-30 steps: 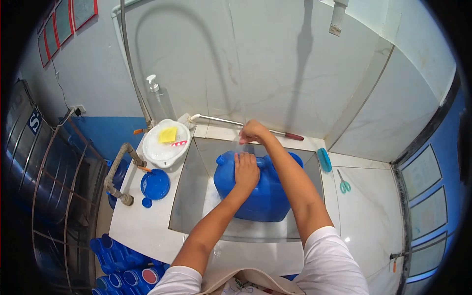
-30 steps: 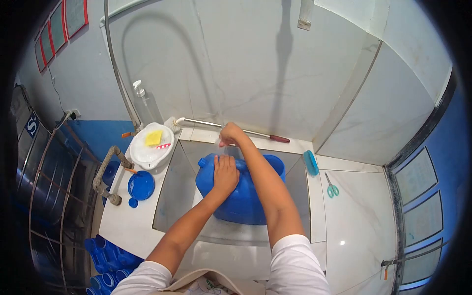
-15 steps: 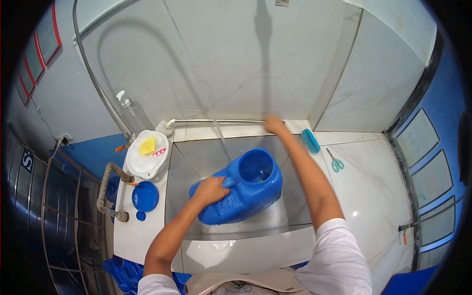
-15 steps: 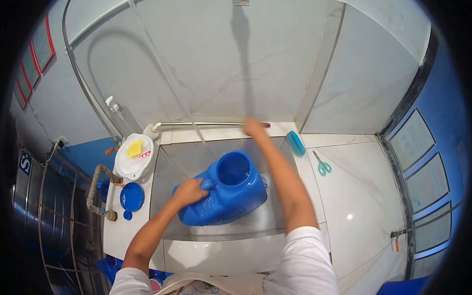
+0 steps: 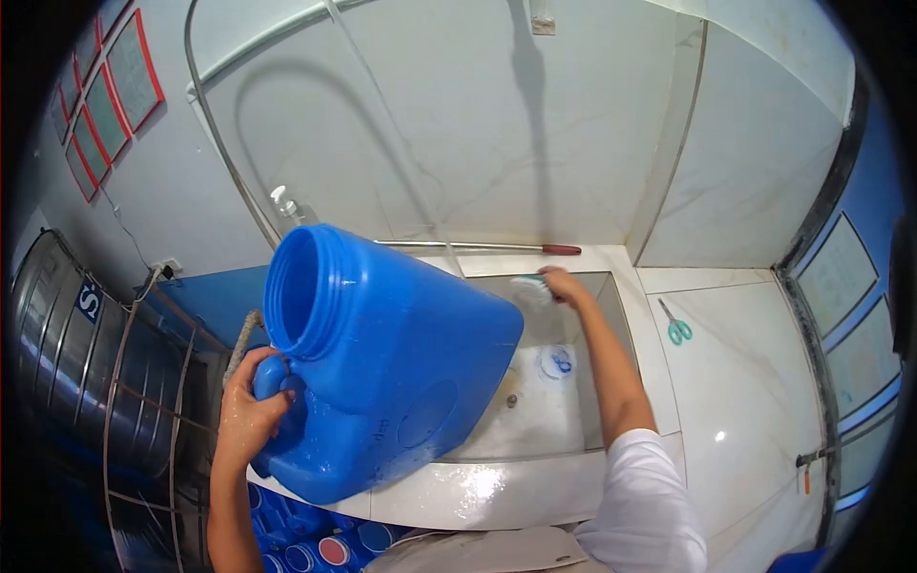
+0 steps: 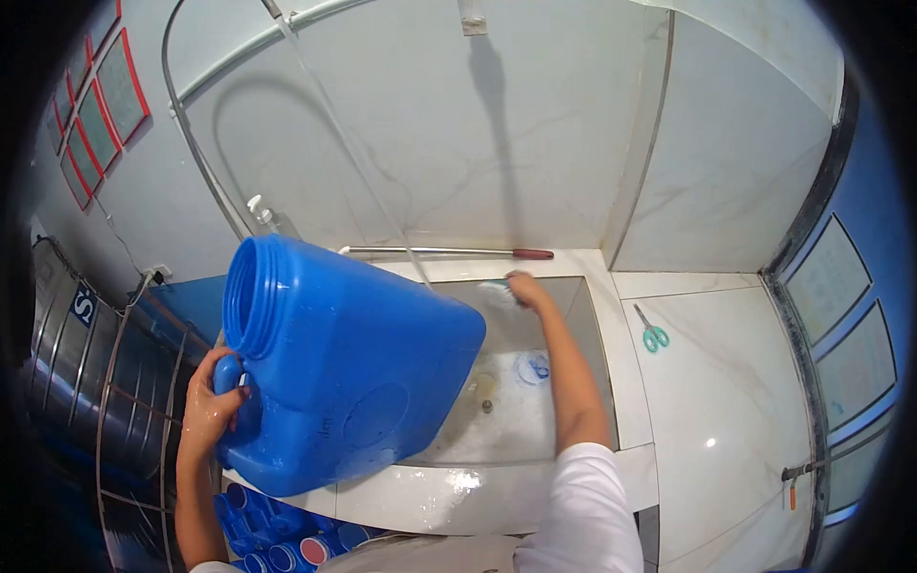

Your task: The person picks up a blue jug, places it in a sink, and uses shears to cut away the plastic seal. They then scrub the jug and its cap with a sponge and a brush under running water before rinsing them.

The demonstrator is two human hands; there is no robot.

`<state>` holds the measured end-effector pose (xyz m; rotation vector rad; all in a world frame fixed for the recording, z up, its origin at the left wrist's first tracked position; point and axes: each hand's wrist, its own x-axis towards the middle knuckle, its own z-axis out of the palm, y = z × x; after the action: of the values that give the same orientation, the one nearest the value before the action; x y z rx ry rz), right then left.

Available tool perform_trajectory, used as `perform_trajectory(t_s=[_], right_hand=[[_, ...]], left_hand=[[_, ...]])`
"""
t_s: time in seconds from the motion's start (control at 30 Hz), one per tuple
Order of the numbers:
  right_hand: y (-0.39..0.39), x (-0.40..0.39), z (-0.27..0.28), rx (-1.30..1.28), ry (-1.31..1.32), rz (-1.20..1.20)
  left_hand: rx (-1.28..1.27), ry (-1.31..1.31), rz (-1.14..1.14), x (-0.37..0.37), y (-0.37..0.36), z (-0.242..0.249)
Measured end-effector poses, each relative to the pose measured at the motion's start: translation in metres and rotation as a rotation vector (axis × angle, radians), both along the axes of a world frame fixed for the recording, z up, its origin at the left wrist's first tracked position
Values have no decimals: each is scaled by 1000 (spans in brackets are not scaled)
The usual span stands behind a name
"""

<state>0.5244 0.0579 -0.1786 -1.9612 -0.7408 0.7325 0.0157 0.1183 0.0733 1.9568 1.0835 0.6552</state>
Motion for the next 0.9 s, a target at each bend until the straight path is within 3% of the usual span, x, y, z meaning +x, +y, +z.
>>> perform_trajectory(t_s=[0.07, 0.13, 0.17, 0.23, 0.3, 0.4, 0.47, 0.5, 0.57, 0.63, 0.7, 0.8, 0.83, 0.9], right_hand=[[38, -21, -32, -84, 464, 52], [68, -55, -81, 149, 939, 202], [60, -86, -81, 143, 969, 209], [46, -141, -109, 370, 918, 367], [18, -176, -155, 182, 1161, 167], [28, -134, -111, 343, 1077, 221], [50, -81, -38, 231, 1043, 290], [60, -71, -28, 210, 1037, 285], [64, -84, -60, 204, 926, 301], [35, -123, -133, 178, 614, 388], [2, -146, -156, 125, 778, 266], [19, -86, -136, 156, 617, 296], [29, -84, -41, 178, 1044, 61], [31, -82, -62, 196, 938, 117]], left_hand=[[-48, -123, 54, -13, -6, -8], [-98, -185, 95, -20, -12, -19], [-120, -194, 119, -25, -11, -32], [-148, -214, 185, -25, -17, -46], [-175, -238, 210, -27, -19, -59], [-260, -288, 218, -32, -9, -79], [-270, -297, 221, -32, -11, -84], [-278, -302, 226, -33, -11, -86], [-286, -314, 226, -30, -17, -93], [-250, -299, 288, -29, -22, -95], [-232, -332, 283, -30, -17, -98], [-284, -302, 256, -29, -15, -101], [-266, -297, 280, -27, -16, -103], [-244, -288, 300, -24, -19, -107]])
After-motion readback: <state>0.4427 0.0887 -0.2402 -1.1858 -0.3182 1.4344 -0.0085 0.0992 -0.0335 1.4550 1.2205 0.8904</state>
